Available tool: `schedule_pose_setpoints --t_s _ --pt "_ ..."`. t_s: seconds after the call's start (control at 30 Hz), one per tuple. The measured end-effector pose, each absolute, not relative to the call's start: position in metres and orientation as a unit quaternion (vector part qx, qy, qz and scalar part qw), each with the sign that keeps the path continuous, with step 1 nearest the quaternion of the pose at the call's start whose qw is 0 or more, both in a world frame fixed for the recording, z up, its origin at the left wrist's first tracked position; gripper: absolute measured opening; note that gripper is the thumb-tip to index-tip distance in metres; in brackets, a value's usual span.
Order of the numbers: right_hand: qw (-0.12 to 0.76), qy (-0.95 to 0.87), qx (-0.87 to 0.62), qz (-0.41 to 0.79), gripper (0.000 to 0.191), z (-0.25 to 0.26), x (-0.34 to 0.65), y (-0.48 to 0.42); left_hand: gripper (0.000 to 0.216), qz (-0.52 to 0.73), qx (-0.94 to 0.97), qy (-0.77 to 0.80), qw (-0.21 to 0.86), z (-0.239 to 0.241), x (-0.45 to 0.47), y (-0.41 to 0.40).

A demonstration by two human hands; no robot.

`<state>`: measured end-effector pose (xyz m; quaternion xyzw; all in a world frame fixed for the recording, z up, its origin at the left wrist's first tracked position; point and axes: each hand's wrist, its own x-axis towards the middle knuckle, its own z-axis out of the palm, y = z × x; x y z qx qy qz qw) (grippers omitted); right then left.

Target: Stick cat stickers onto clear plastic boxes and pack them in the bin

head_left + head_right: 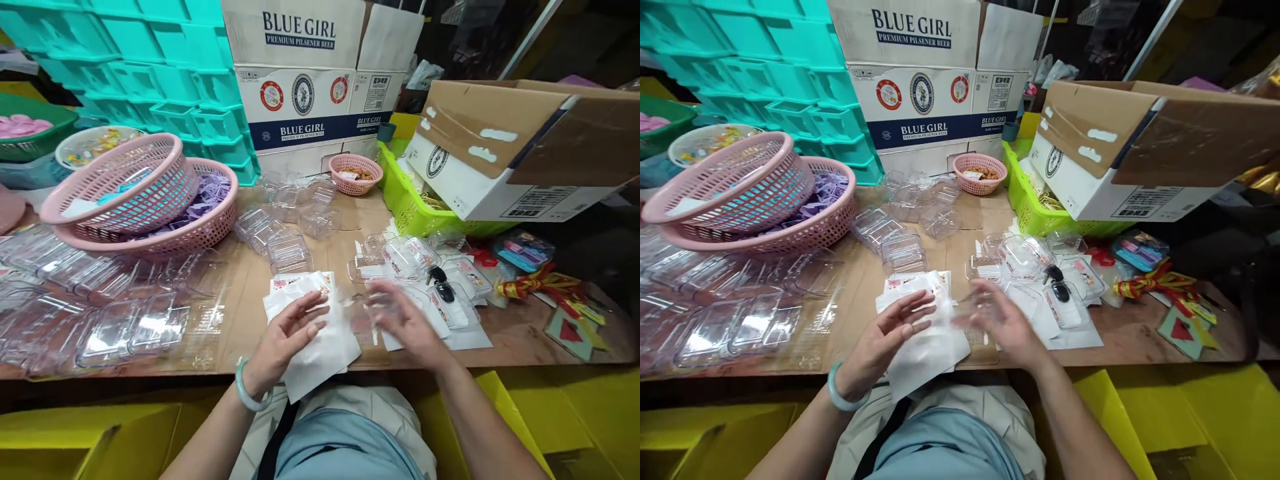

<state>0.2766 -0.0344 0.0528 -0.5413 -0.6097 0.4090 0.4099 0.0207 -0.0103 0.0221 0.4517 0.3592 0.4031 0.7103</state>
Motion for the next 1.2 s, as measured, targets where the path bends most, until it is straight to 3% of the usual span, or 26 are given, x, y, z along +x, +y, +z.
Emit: schedule_pose_setpoints --t_s 0.1,0.2,0.3,0.4,0.47,0.53,0.6,0.7,0.77,1.1,1.2 --pt "0.530 -0.516 -0.667 0.087 0.063 0.047 0.350 -0.029 0.046 0.411 0.565 0.527 0.483 0.012 0.001 0.006" --pt "0.424 -0.464 -0.762 -0.156 0.080 0.031 0.415 -0.012 0.056 0.323 0.668 0.615 0.267 0.003 -0.015 0.020" --pt "0.345 -0.472 -0.786 -0.200 0.080 0.019 0.441 0.000 0.062 0.209 0.707 0.641 0.214 -0.002 -0.017 0.026" --pt "0.340 -0.493 -0.754 -0.269 0.081 0.023 0.420 0.002 0.037 0.190 0.691 0.663 0.214 0.002 -0.012 0.028" --pt "0.370 -0.530 -0.699 -0.306 0.070 0.031 0.383 0.000 0.021 0.238 0.654 0.662 0.279 0.007 -0.008 0.026" --pt "0.423 -0.609 -0.626 -0.240 0.047 0.037 0.331 -0.005 0.020 0.318 0.572 0.617 0.436 0.014 -0.003 0.022" --pt "0.441 -0.707 -0.551 -0.048 0.030 0.037 0.276 -0.011 0.030 0.389 0.446 0.522 0.615 0.021 0.003 0.015" --pt "0.389 -0.768 -0.498 0.106 0.041 0.029 0.209 -0.016 0.041 0.436 0.297 0.403 0.748 0.028 0.014 0.003" --pt "0.393 -0.760 -0.502 0.125 0.046 0.022 0.186 -0.017 0.043 0.457 0.259 0.379 0.762 0.030 0.019 -0.005" --pt "0.427 -0.730 -0.517 0.129 0.025 0.010 0.187 -0.016 0.035 0.482 0.209 0.387 0.758 0.029 0.032 -0.012" --pt "0.451 -0.667 -0.560 0.195 0.024 0.005 0.193 -0.015 0.031 0.476 0.230 0.387 0.756 0.025 0.038 -0.011"
